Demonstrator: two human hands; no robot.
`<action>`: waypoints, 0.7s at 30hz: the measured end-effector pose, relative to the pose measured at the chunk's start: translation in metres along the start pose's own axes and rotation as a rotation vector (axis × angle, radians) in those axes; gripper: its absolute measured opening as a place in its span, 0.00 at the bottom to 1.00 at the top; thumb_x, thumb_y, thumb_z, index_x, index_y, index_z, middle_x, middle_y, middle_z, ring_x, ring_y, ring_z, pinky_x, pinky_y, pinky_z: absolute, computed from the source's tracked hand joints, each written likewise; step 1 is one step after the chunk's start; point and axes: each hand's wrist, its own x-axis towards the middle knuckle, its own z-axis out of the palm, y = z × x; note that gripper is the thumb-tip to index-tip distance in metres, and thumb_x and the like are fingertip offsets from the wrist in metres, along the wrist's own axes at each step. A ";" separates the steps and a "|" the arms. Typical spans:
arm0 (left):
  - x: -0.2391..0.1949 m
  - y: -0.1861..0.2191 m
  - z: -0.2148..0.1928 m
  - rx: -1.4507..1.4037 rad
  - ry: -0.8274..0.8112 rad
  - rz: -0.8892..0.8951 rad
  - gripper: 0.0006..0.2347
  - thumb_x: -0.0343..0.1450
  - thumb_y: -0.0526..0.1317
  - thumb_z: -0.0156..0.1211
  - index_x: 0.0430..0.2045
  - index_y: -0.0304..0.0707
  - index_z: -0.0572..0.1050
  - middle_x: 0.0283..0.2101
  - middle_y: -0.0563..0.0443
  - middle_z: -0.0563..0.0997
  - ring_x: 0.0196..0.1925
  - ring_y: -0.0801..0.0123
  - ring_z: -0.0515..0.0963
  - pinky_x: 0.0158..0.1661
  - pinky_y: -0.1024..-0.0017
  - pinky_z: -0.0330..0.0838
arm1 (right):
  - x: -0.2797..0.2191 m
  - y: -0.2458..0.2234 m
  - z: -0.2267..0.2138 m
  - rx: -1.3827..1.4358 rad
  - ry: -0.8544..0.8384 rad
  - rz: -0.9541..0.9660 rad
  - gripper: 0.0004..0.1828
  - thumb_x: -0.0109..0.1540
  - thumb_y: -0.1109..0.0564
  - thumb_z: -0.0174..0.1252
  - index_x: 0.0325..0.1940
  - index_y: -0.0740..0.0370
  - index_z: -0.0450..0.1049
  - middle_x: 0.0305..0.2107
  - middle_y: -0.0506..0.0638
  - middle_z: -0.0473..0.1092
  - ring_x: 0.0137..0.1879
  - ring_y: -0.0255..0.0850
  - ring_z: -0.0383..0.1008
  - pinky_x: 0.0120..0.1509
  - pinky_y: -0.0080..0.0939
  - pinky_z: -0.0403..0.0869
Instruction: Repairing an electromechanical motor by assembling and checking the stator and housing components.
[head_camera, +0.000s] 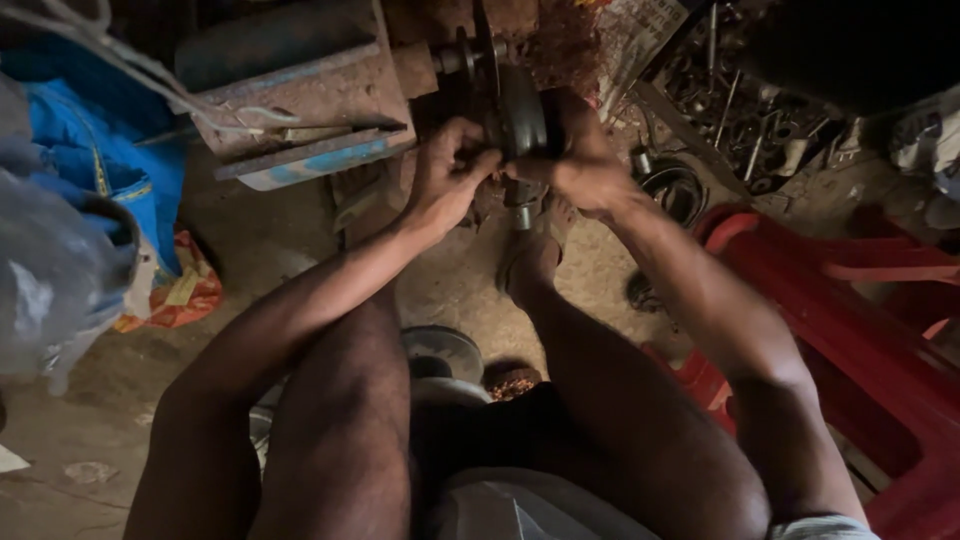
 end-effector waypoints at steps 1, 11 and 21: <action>0.001 -0.006 0.001 -0.022 0.007 -0.006 0.08 0.71 0.32 0.66 0.38 0.37 0.72 0.35 0.55 0.77 0.36 0.76 0.77 0.36 0.74 0.72 | 0.001 0.001 0.001 0.015 -0.018 0.005 0.38 0.54 0.61 0.71 0.63 0.68 0.61 0.45 0.60 0.73 0.52 0.52 0.77 0.55 0.47 0.83; 0.002 -0.004 0.000 -0.042 0.031 0.028 0.08 0.71 0.32 0.66 0.39 0.37 0.72 0.37 0.54 0.77 0.40 0.74 0.77 0.39 0.72 0.72 | 0.002 -0.002 0.003 0.256 -0.034 -0.067 0.29 0.53 0.64 0.71 0.56 0.67 0.68 0.44 0.56 0.73 0.50 0.47 0.78 0.55 0.47 0.83; 0.005 0.000 0.000 0.004 0.038 0.014 0.08 0.70 0.32 0.67 0.37 0.37 0.73 0.34 0.55 0.77 0.37 0.73 0.77 0.37 0.73 0.72 | 0.005 0.005 0.001 0.106 -0.021 -0.066 0.33 0.51 0.61 0.71 0.57 0.67 0.65 0.41 0.55 0.72 0.47 0.48 0.78 0.51 0.47 0.83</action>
